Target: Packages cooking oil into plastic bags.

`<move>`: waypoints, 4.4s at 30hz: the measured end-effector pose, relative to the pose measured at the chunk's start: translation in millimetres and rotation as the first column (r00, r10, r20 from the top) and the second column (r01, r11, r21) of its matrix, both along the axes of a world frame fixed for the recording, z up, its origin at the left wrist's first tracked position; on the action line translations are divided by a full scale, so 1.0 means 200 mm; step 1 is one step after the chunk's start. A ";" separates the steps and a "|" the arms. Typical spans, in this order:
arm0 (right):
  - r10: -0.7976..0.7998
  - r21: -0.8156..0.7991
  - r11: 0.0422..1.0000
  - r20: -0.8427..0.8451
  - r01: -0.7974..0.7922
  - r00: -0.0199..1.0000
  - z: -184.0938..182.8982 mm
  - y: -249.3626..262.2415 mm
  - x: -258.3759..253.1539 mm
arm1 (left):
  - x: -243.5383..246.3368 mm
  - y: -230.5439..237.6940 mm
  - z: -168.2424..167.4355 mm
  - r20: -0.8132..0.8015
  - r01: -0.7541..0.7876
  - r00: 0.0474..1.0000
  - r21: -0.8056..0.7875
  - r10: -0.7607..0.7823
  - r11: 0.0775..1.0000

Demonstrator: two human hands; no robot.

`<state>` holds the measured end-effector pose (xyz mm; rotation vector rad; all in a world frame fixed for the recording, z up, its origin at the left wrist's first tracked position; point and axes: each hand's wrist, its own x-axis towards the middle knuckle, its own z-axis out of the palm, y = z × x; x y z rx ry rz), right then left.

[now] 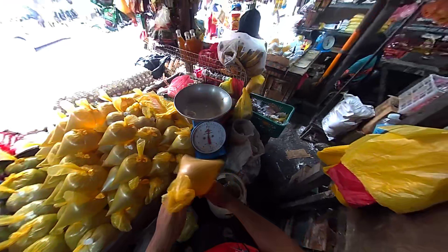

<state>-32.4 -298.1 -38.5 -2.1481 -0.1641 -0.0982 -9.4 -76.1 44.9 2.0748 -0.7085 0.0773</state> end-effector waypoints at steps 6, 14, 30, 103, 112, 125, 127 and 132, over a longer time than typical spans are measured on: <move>0.155 0.144 0.977 0.040 -0.159 0.987 -0.04 -0.09 0.05 | 0.06 -0.05 0.06 -0.476 0.084 0.855 -0.263 -0.204 0.961; -0.247 0.127 0.948 -0.280 0.291 0.928 -0.13 0.08 -0.15 | 0.14 -0.09 -0.19 -0.497 -0.090 0.867 -0.143 0.007 0.986; 0.171 0.413 0.893 -0.681 0.180 0.712 -0.10 0.37 -0.03 | 0.04 0.16 -0.65 -0.412 0.024 0.911 -0.013 -0.027 1.000; 0.690 -0.324 0.667 -0.067 -0.670 0.720 -0.13 0.81 0.08 | -0.36 1.15 -0.43 -0.921 -0.549 0.274 -0.387 -0.278 0.741; 0.642 0.100 0.756 0.078 -0.646 0.763 0.23 1.50 0.29 | -0.13 1.37 -0.18 -0.218 -0.253 0.924 0.267 0.314 0.930; 0.584 0.213 0.790 0.027 -0.575 0.811 0.05 1.64 0.44 | 0.10 1.58 -0.20 -0.199 -0.437 0.817 0.398 0.542 0.806; 0.591 0.265 0.756 0.118 -0.599 0.798 0.08 1.66 0.46 | 0.15 1.61 -0.22 -0.017 -0.506 0.813 0.476 0.583 0.719; 0.693 0.307 0.629 0.193 -0.714 0.694 0.22 1.75 0.56 | 0.18 1.59 -0.10 -0.173 -0.611 0.725 0.285 0.666 0.739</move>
